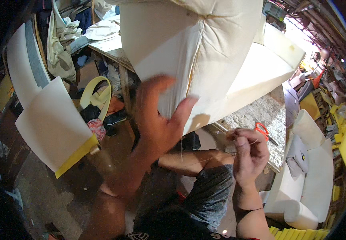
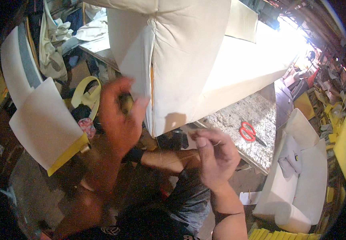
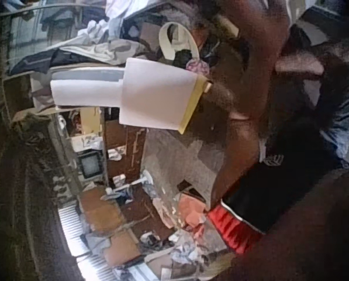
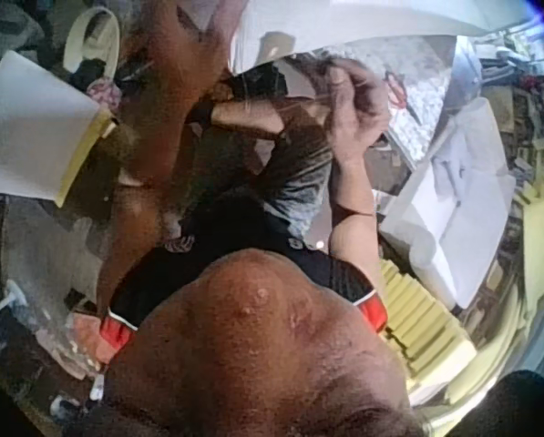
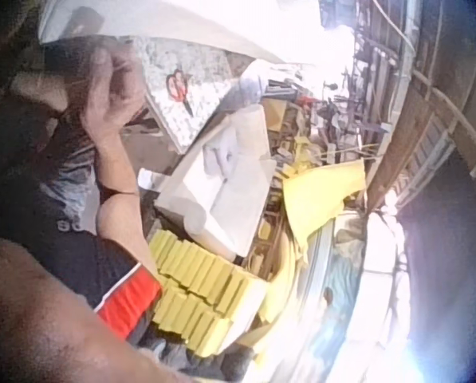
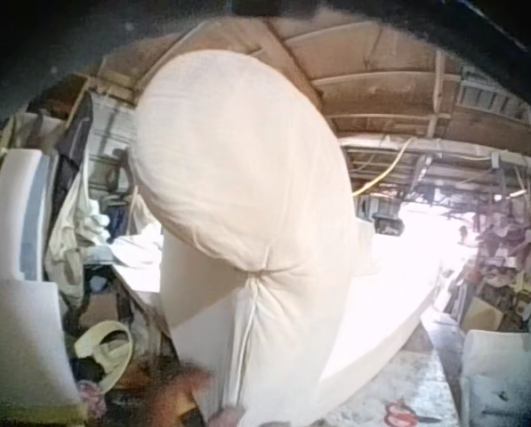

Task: The person hand-sews a white fabric cover onto a piece of furniture using a needle and thread. They repeatedly insert the needle through the fabric, pull the thread, and tighten the seam to secure the cover in place.

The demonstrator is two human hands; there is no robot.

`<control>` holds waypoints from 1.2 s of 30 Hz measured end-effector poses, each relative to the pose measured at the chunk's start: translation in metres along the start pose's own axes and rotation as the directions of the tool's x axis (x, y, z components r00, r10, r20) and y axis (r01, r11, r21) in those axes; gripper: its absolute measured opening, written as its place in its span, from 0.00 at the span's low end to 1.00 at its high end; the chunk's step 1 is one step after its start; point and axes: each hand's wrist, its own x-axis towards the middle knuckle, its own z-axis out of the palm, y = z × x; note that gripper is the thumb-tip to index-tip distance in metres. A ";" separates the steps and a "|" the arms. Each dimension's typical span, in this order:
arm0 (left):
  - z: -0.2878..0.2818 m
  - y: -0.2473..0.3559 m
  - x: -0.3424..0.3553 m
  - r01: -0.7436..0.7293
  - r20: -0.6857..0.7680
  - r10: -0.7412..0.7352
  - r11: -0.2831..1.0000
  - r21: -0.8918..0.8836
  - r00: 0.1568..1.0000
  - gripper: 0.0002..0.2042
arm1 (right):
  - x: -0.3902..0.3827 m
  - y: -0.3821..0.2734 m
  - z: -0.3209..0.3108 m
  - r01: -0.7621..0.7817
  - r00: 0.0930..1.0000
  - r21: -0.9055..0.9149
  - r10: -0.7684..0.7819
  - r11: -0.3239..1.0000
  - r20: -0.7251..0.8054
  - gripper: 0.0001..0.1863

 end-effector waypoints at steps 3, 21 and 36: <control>0.029 -0.003 0.051 -0.036 -0.015 0.038 0.992 0.123 0.999 0.21 | 0.029 -0.028 0.007 0.140 0.989 -0.006 -0.140 0.990 0.047 0.05; 0.024 0.038 0.035 0.430 0.159 -0.400 0.822 -0.374 0.903 0.12 | 0.132 -0.033 0.039 0.433 0.887 -0.049 -0.416 0.900 0.198 0.09; 0.043 0.018 0.029 0.132 0.087 -0.110 0.940 -0.315 0.990 0.14 | 0.160 -0.023 0.042 0.629 0.768 -0.217 -0.552 0.747 0.327 0.10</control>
